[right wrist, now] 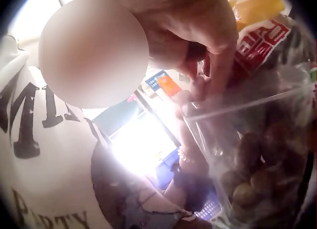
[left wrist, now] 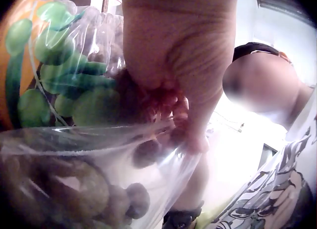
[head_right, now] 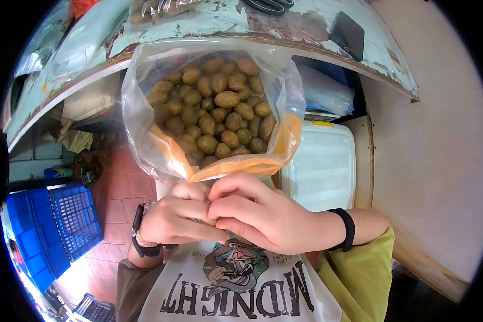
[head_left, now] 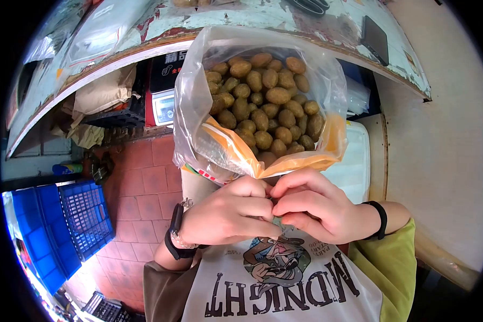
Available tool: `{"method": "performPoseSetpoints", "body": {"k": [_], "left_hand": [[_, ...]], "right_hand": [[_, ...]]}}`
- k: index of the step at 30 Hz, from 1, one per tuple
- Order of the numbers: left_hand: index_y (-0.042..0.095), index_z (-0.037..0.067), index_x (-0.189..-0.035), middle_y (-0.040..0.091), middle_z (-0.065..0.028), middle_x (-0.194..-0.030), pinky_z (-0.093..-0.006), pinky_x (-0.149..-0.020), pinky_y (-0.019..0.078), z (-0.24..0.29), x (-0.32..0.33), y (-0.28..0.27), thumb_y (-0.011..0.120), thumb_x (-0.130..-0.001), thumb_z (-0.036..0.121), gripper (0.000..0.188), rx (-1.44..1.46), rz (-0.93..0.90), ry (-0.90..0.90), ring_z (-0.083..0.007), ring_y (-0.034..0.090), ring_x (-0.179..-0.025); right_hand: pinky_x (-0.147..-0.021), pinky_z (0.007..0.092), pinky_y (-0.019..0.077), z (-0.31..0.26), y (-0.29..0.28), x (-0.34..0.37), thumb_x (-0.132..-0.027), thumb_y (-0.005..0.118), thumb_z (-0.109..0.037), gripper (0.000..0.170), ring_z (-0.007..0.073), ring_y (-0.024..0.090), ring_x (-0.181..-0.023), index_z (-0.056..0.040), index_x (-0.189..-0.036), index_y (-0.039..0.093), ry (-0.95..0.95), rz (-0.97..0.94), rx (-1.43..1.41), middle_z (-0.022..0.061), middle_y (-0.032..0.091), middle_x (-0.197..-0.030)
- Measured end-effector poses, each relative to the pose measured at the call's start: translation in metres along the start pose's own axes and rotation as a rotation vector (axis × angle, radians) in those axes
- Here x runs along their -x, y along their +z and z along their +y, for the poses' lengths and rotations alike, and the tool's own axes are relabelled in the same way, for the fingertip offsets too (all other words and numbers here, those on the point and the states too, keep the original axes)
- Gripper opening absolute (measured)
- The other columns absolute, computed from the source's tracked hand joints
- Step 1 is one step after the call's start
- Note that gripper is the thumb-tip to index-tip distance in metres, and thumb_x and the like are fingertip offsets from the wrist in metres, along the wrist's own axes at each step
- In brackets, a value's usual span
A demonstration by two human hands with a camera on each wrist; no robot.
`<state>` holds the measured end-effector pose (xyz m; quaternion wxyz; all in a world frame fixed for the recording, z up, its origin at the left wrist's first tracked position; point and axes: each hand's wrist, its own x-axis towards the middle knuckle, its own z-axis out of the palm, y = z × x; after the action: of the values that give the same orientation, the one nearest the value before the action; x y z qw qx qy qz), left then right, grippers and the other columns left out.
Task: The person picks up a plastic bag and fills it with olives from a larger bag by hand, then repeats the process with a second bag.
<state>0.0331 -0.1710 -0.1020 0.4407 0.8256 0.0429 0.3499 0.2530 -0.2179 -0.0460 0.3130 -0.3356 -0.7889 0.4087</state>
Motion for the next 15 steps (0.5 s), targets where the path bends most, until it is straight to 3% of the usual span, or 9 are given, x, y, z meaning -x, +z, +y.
{"method": "performPoseSetpoints", "body": {"k": [8,13,15], "left_hand": [[0.072,0.015,-0.091,0.058,0.0049,-0.086,-0.0334,-0.091,0.0476,-0.001,0.001,0.003,0.068,-0.071,0.010,0.021,0.034,-0.002,-0.022,-0.0207,0.053,-0.093],[0.072,0.014,-0.092,0.057,0.0042,-0.084,-0.0342,-0.090,0.0484,0.002,-0.001,0.000,0.068,-0.068,0.009,0.025,0.005,-0.012,-0.009,-0.0206,0.053,-0.091],[0.072,0.014,-0.092,0.056,0.0041,-0.084,-0.0341,-0.090,0.0485,0.000,-0.001,0.002,0.068,-0.067,0.009,0.026,-0.010,0.003,0.000,-0.0206,0.053,-0.090]], "right_hand": [[-0.068,0.0314,0.0509,-0.006,-0.009,-0.001,-0.088,0.067,-0.002,0.028,0.0202,0.062,-0.086,-0.0039,-0.114,0.058,-0.010,-0.050,0.058,0.0103,0.048,-0.115],[-0.064,0.0328,0.0490,-0.017,-0.021,-0.005,-0.081,0.068,0.003,0.040,0.0207,0.058,-0.079,-0.0025,-0.118,0.054,0.078,-0.198,0.142,0.0114,0.043,-0.117],[-0.065,0.0323,0.0491,-0.013,-0.015,-0.006,-0.078,0.067,0.006,0.044,0.0215,0.057,-0.080,-0.0026,-0.119,0.053,0.035,-0.171,0.128,0.0123,0.041,-0.119]]}}
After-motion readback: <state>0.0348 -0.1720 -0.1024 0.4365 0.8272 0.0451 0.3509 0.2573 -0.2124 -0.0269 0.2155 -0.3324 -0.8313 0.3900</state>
